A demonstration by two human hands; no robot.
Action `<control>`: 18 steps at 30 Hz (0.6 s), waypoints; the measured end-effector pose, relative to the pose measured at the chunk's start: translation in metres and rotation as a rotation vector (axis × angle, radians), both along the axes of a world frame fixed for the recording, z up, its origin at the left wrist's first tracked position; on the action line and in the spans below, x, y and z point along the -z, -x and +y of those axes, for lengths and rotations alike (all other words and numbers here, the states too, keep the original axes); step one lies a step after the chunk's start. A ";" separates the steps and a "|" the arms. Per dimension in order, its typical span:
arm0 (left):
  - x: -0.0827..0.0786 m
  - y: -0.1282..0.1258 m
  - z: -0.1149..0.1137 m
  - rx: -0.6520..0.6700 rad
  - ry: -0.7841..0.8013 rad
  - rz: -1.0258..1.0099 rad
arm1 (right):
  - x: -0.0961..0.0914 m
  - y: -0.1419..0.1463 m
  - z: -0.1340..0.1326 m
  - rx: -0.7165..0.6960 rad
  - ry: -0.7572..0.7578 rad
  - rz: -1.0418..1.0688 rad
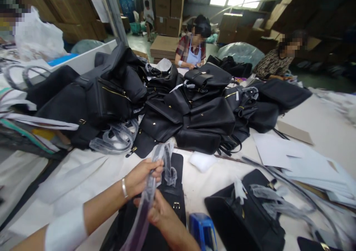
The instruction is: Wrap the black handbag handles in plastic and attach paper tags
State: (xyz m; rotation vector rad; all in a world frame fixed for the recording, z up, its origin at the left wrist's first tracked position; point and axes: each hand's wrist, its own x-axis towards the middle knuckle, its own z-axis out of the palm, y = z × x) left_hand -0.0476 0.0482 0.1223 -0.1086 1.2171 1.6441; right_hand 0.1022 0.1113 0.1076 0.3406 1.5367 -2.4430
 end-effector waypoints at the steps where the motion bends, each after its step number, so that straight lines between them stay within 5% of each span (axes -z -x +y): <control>1: 0.005 0.001 0.017 -0.023 0.000 0.035 | 0.000 -0.005 -0.010 0.013 0.130 -0.037; 3: 0.013 0.004 0.035 -0.041 0.031 0.112 | 0.007 -0.009 -0.022 0.111 0.259 -0.146; 5: 0.019 0.003 0.029 -0.036 0.099 0.202 | 0.016 -0.003 -0.019 0.224 0.281 -0.214; 9: 0.039 -0.020 -0.045 -0.029 0.341 0.399 | 0.020 0.036 0.036 0.399 0.028 -0.175; 14: 0.093 -0.070 -0.159 0.143 0.762 0.674 | 0.011 0.074 0.113 0.537 -0.293 -0.173; 18: 0.110 -0.093 -0.189 0.129 0.825 0.590 | 0.025 0.012 0.079 0.575 -0.607 -0.244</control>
